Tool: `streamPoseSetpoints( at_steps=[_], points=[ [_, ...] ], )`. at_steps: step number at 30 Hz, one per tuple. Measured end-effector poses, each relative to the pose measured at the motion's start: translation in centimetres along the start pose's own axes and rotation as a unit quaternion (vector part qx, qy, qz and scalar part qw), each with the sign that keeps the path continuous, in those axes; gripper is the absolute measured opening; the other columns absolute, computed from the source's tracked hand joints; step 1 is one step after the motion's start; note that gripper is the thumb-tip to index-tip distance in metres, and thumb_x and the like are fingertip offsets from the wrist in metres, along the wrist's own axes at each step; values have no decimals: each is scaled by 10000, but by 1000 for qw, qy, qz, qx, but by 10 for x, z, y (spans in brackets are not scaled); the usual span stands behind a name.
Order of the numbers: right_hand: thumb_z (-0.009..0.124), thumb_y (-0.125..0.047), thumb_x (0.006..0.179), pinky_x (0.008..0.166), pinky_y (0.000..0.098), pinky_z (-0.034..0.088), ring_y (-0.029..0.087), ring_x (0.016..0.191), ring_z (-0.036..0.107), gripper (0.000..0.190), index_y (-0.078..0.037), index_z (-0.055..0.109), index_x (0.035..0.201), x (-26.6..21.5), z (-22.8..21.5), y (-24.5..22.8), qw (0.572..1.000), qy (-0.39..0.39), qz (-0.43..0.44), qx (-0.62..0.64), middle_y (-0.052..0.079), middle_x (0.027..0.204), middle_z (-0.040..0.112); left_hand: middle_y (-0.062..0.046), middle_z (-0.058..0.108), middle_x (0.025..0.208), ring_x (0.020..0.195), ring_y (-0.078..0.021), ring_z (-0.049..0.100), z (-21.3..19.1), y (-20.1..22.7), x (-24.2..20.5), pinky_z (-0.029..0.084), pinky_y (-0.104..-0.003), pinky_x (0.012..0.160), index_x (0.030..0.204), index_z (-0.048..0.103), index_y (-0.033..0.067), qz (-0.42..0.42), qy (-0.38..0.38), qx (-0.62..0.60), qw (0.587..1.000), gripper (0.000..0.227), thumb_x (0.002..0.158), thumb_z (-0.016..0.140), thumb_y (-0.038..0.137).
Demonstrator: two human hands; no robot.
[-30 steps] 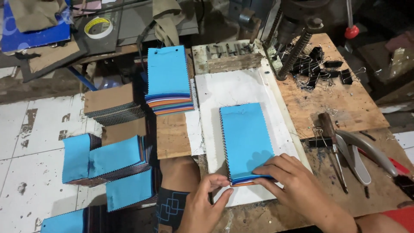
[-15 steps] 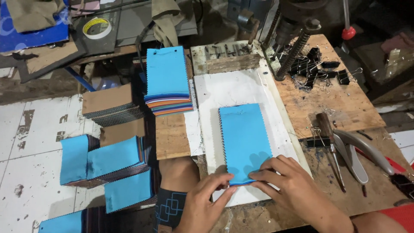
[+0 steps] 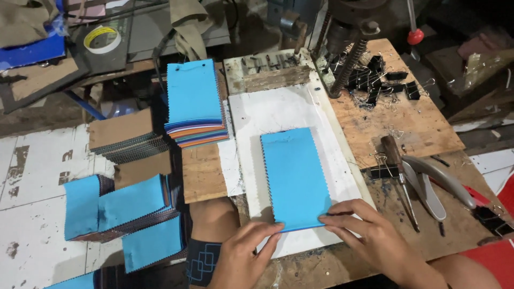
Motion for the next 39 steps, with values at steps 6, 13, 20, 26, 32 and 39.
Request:
streamPoseSetpoints(
  at_steps=[6, 13, 20, 26, 32, 39],
  points=[
    [776, -72, 852, 912, 328, 598, 184, 1031, 746, 415, -174, 731, 1252, 5, -4, -7, 1000, 1, -17, 4, 46, 1142, 659, -23, 767, 987, 820, -184, 733, 1, -1, -1, 524, -372, 658, 1192, 751, 193, -10, 9, 3, 1000, 235, 963, 701, 217],
    [808, -256, 866, 806, 349, 521, 197, 984, 662, 371, -178, 698, 1211, 21, -7, -28, 990, 12, -60, -127, 17, 1087, 680, 39, 760, 1065, 1012, -120, 757, 2, -5, -4, 642, -303, 939, 1253, 685, 259, -217, -24, -14, 976, 359, 912, 735, 364],
    [735, -260, 919, 714, 351, 482, 192, 841, 614, 241, -193, 753, 1150, 34, 2, -25, 993, -61, -34, -93, -23, 955, 690, 41, 640, 978, 662, -133, 680, 4, 4, -14, 517, -338, 613, 1026, 775, 237, 39, 79, 131, 988, 96, 943, 750, 276],
    [740, -226, 904, 731, 347, 513, 172, 835, 640, 203, -200, 777, 1103, 42, -2, -24, 993, -92, -13, -78, -35, 934, 720, -10, 583, 945, 619, -144, 624, -2, 16, -8, 562, -343, 623, 1008, 773, 173, 123, 78, 169, 975, 69, 948, 760, 202],
    [726, -251, 917, 715, 352, 530, 179, 829, 661, 209, -192, 781, 1109, 44, -1, -22, 992, -104, -2, -71, -28, 943, 714, 3, 594, 869, 551, -135, 567, 4, 20, -12, 519, -347, 522, 1165, 768, 251, 135, 90, 214, 963, 302, 882, 857, 195],
    [796, -305, 866, 779, 366, 535, 195, 896, 667, 305, -216, 749, 1154, 41, 1, -19, 988, -114, -16, -100, -30, 1005, 726, -22, 584, 918, 624, -174, 593, 12, 9, -18, 540, -380, 550, 1375, 673, 225, 128, 62, 215, 966, 484, 917, 821, 181]
  ],
)
Point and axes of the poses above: each hand's wrist, its own x-axis towards the middle knuckle, its own z-axis out of the palm, y = z × x, the point moved 3 cm from there along x, towards the middle knuckle
